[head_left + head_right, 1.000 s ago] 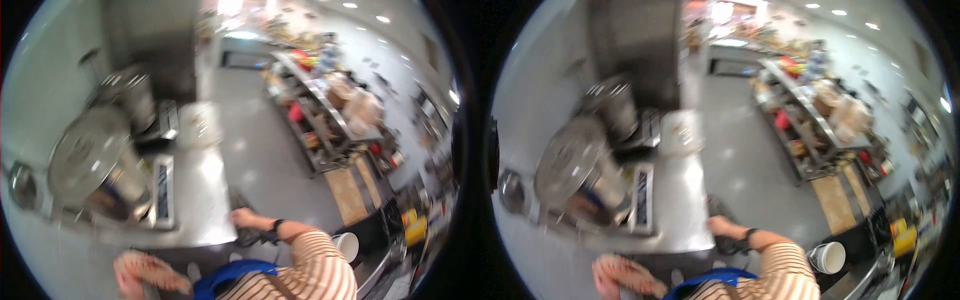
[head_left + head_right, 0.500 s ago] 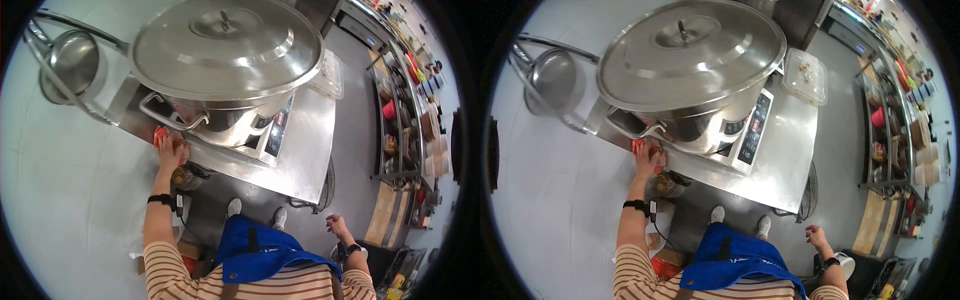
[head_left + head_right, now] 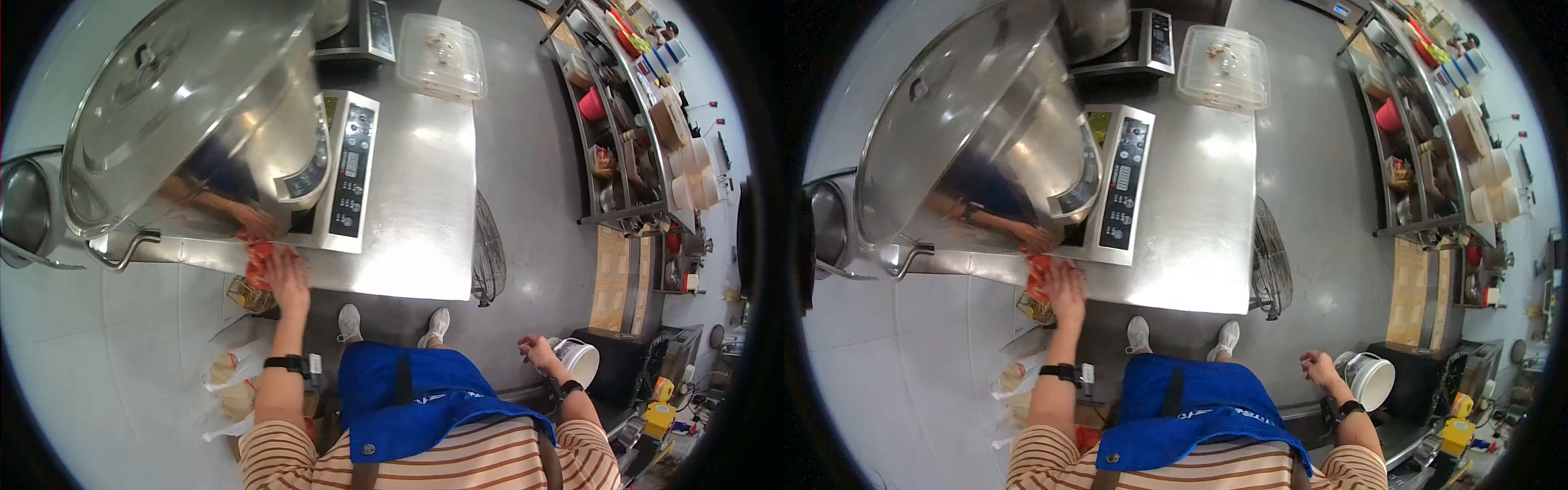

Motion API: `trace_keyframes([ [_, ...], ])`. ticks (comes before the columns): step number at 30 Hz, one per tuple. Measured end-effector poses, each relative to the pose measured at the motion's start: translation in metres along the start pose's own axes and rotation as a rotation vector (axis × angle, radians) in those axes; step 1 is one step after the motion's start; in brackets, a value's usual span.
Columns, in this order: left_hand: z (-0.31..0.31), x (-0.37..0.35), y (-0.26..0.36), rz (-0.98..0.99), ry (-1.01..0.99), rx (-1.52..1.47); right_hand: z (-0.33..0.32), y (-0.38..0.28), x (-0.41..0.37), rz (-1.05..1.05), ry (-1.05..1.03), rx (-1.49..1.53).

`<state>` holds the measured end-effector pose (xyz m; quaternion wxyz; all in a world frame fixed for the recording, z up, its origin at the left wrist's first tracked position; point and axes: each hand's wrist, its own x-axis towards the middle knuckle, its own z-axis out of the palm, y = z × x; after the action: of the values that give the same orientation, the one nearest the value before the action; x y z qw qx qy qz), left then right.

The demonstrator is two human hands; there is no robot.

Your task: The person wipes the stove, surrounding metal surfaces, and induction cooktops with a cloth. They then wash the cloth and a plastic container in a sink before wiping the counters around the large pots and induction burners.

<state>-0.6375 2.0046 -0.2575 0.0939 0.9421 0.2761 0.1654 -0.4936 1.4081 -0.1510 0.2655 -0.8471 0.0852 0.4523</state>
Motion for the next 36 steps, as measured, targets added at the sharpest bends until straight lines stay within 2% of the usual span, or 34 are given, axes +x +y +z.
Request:
trace_keyframes([
  [2,0.005,-0.009,0.061,-0.049,0.010,-0.054,-0.015,0.010,0.016,-0.021,0.011,0.021],
  [5,0.015,-0.018,0.128,-0.112,-0.077,-0.086,-0.044,0.017,0.018,-0.052,0.040,0.100],
  [10,0.034,-0.028,0.225,0.010,-0.084,-0.149,-0.083,0.076,0.027,-0.064,0.100,0.194],
  [14,0.046,0.006,0.243,0.059,-0.058,-0.158,-0.103,0.133,0.043,0.016,0.100,0.158],
  [17,0.066,0.048,0.258,-0.041,-0.061,-0.166,-0.114,0.152,0.041,0.083,0.058,0.122],
  [19,0.081,0.086,0.272,-0.054,-0.038,-0.192,-0.117,0.170,0.043,0.009,0.089,0.117],
  [20,0.089,0.106,0.280,-0.043,-0.031,-0.218,-0.123,0.159,0.041,-0.026,0.108,0.114],
  [21,0.098,0.124,0.288,-0.035,-0.030,-0.243,-0.126,0.152,0.031,0.051,0.106,0.325],
  [23,0.124,0.154,0.312,0.139,0.073,-0.375,-0.130,0.146,0.021,0.109,0.140,0.333],
  [24,0.122,0.162,0.337,-0.031,-0.057,-0.817,-0.130,0.151,0.016,0.140,0.148,0.331],
  [25,0.134,0.166,0.357,-0.002,-0.137,-0.972,-0.128,0.174,0.020,0.102,0.130,0.271],
  [27,0.168,0.152,0.407,0.116,-0.366,-1.283,-0.128,0.179,0.007,0.194,0.081,0.209],
  [28,0.165,0.126,0.431,0.165,-0.445,-1.356,-0.131,0.173,0.010,0.216,0.065,0.181],
  [30,0.105,0.064,0.466,0.065,-0.500,-1.341,-0.137,0.142,0.010,0.226,0.084,0.209],
  [33,0.058,0.053,0.427,0.252,-0.035,-1.178,-0.143,0.141,0.020,0.098,0.135,0.244],
  [36,0.042,0.100,0.345,0.169,-0.170,-1.268,-0.141,0.137,0.042,0.124,0.105,0.329],
])
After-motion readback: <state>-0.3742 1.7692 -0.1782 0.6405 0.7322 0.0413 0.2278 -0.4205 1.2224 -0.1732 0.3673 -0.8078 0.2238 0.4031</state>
